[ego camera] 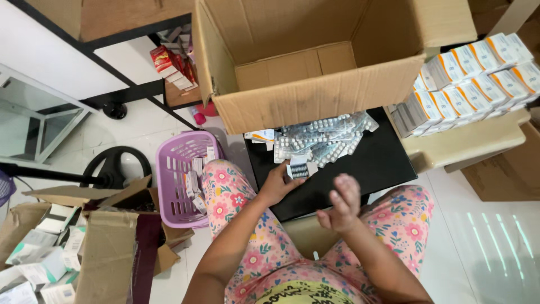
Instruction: The person sits on a low stool and repeatedly picks up small white boxes and blister packs of pills. They open the boxes, remove the blister packs, and place them into a large cardboard box. Empty boxes are discarded into a purple basket.
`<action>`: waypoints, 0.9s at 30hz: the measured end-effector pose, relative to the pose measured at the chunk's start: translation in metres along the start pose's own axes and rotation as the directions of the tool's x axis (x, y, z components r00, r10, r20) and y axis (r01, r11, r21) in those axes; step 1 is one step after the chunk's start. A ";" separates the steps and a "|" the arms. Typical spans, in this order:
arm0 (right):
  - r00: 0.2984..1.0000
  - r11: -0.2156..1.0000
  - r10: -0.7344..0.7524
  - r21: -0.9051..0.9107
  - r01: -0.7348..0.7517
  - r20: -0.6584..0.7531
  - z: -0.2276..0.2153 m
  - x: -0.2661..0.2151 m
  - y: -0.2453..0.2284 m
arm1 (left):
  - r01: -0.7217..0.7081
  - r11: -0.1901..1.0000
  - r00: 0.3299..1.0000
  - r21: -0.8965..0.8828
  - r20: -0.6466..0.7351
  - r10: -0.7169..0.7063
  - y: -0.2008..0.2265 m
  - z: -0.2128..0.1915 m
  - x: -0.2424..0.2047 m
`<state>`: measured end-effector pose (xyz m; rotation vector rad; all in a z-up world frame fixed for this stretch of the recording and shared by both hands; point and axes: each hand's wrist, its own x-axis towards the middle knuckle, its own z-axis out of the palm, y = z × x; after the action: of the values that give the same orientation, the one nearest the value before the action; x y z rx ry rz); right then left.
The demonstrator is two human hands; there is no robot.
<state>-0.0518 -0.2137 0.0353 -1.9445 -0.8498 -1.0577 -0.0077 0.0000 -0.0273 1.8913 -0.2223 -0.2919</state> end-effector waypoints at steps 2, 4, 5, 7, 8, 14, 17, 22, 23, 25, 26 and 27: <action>0.981 0.999 0.041 0.013 -0.044 0.189 0.005 0.003 0.002 | -0.023 1.000 1.000 0.018 -0.007 0.023 0.000 0.000 0.002; 0.824 0.984 0.173 -0.061 -0.166 0.540 0.013 0.005 0.007 | -0.195 0.980 0.979 0.026 -0.052 0.196 -0.001 -0.003 0.004; 0.878 0.978 0.203 -0.046 -0.203 0.433 0.014 0.004 0.009 | -0.186 0.982 0.981 0.032 -0.050 0.187 -0.003 -0.005 0.004; 0.946 0.969 0.241 0.010 -0.249 0.218 0.007 -0.004 0.017 | -0.167 0.985 0.983 0.040 -0.074 0.169 -0.008 -0.005 0.007; 0.937 0.949 0.311 0.003 -0.316 0.160 0.005 -0.014 0.020 | -0.177 0.983 0.982 -0.053 -0.079 0.173 -0.012 -0.002 0.004; 0.288 0.154 0.879 0.345 -0.926 0.381 0.029 -0.065 0.075 | -0.226 0.972 0.970 -0.060 -0.104 0.219 -0.018 0.002 0.012; 0.140 -0.317 0.773 0.568 -0.760 0.619 0.044 -0.084 0.083 | -0.157 0.987 0.987 0.013 0.028 0.157 -0.018 0.005 0.009; 0.244 -0.131 0.735 0.486 -0.864 0.633 0.054 -0.081 0.069 | -0.125 0.986 0.962 0.111 0.257 0.093 -0.016 0.011 0.003; 0.266 -0.022 0.743 0.420 -0.907 0.614 0.052 -0.077 0.068 | -0.141 0.986 0.958 0.090 0.263 0.113 -0.017 0.010 0.003; 0.319 0.199 0.750 0.263 -0.944 0.580 0.046 -0.069 0.070 | -0.176 0.983 0.950 0.046 0.271 0.157 -0.020 0.008 0.005; 0.381 0.250 0.733 0.299 -0.921 0.563 0.042 -0.067 0.069 | -0.156 0.987 0.957 0.049 0.255 0.139 -0.022 0.010 0.005; 0.442 0.300 0.713 0.334 -0.894 0.545 0.039 -0.066 0.068 | -0.136 0.989 0.964 0.051 0.238 0.120 -0.024 0.011 0.006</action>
<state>-0.0108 -0.2274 -0.0569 -1.6034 -0.1340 0.1726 -0.0049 -0.0032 -0.0543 1.8975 -0.5182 -0.4245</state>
